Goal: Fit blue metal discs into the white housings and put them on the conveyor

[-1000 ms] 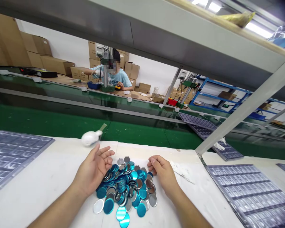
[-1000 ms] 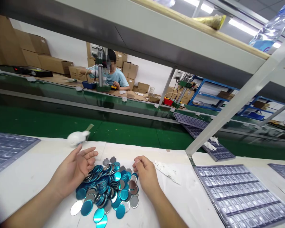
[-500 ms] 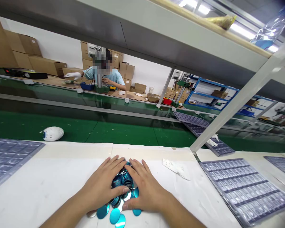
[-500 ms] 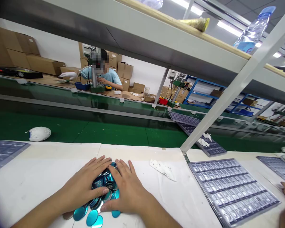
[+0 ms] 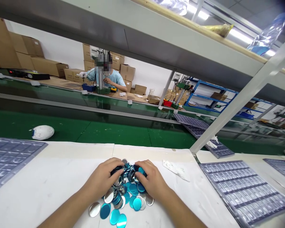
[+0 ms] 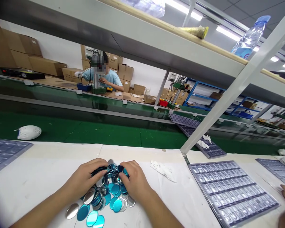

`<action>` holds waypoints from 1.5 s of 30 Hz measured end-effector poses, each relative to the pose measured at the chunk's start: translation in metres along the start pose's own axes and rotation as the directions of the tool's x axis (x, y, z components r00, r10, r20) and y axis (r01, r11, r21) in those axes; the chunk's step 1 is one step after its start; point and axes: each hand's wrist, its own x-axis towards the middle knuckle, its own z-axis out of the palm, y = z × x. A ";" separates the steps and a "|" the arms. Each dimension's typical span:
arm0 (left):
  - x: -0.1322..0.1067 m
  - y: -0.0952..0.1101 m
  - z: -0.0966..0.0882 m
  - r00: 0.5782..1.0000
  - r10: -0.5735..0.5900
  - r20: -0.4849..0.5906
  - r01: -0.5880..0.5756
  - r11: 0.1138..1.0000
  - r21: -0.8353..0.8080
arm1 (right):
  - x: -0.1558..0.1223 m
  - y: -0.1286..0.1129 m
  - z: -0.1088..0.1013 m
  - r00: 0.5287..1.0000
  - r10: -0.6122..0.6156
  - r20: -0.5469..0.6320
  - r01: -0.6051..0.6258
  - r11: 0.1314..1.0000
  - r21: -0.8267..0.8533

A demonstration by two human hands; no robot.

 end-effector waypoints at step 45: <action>-0.059 -0.024 0.001 0.976 -0.083 0.200 0.018 0.952 0.307 | -0.044 0.001 -0.011 0.941 0.107 0.320 -0.084 0.993 -0.083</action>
